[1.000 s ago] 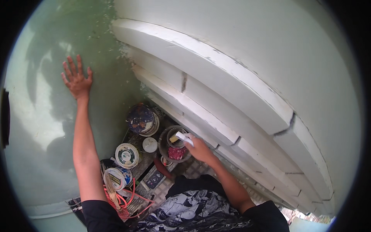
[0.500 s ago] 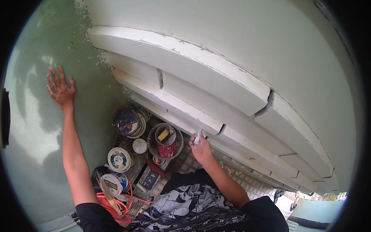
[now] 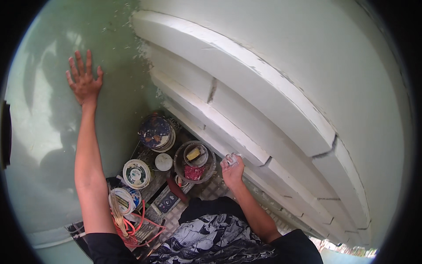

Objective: Applying putty to fill cracks in a concrete or masonry wall.

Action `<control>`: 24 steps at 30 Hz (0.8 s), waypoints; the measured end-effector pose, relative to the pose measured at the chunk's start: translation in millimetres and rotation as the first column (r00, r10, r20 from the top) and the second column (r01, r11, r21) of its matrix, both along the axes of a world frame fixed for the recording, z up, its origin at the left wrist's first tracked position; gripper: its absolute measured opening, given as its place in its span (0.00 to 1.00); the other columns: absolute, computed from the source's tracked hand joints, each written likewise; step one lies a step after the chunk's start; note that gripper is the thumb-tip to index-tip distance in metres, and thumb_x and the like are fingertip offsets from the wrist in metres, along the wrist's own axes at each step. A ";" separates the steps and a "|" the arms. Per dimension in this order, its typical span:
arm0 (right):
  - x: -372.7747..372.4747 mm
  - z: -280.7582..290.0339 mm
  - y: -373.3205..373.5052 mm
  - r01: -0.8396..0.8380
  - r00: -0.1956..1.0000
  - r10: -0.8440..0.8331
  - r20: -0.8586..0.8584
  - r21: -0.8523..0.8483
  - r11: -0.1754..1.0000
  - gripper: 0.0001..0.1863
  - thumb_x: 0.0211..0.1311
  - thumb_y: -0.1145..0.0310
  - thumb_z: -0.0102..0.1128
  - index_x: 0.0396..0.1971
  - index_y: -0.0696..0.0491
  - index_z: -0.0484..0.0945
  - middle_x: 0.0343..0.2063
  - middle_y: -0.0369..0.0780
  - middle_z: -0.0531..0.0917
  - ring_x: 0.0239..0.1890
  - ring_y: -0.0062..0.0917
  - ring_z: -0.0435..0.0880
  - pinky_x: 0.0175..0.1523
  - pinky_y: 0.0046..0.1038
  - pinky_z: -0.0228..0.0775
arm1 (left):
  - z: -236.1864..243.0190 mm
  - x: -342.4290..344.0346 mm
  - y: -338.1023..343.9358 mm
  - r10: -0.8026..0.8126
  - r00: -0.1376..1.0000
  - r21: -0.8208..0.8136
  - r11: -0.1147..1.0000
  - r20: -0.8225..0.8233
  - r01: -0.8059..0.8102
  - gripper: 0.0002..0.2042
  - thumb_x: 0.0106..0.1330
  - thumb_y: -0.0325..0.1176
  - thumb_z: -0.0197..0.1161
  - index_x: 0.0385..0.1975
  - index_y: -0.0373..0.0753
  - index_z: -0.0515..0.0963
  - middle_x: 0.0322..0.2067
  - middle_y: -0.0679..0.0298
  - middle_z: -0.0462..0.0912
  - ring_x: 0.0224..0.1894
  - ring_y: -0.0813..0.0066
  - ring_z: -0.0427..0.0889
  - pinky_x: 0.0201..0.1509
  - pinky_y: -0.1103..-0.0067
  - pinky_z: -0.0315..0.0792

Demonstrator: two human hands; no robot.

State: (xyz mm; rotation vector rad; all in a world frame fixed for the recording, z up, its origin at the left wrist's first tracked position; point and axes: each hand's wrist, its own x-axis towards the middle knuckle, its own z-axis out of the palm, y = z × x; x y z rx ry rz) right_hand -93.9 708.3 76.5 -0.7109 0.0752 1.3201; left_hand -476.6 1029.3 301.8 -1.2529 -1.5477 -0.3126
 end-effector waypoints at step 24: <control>-165.6 -15.0 308.0 -0.456 0.890 0.447 0.089 0.148 0.878 0.05 0.61 0.65 0.48 0.30 0.49 0.65 0.23 0.35 0.70 0.25 0.25 0.68 0.33 0.28 0.60 | -7.9 -9.2 13.6 -0.182 0.983 0.117 0.977 0.025 0.178 0.33 0.63 0.57 0.46 0.71 0.68 0.52 0.73 0.78 0.50 0.73 0.75 0.54 0.74 0.67 0.44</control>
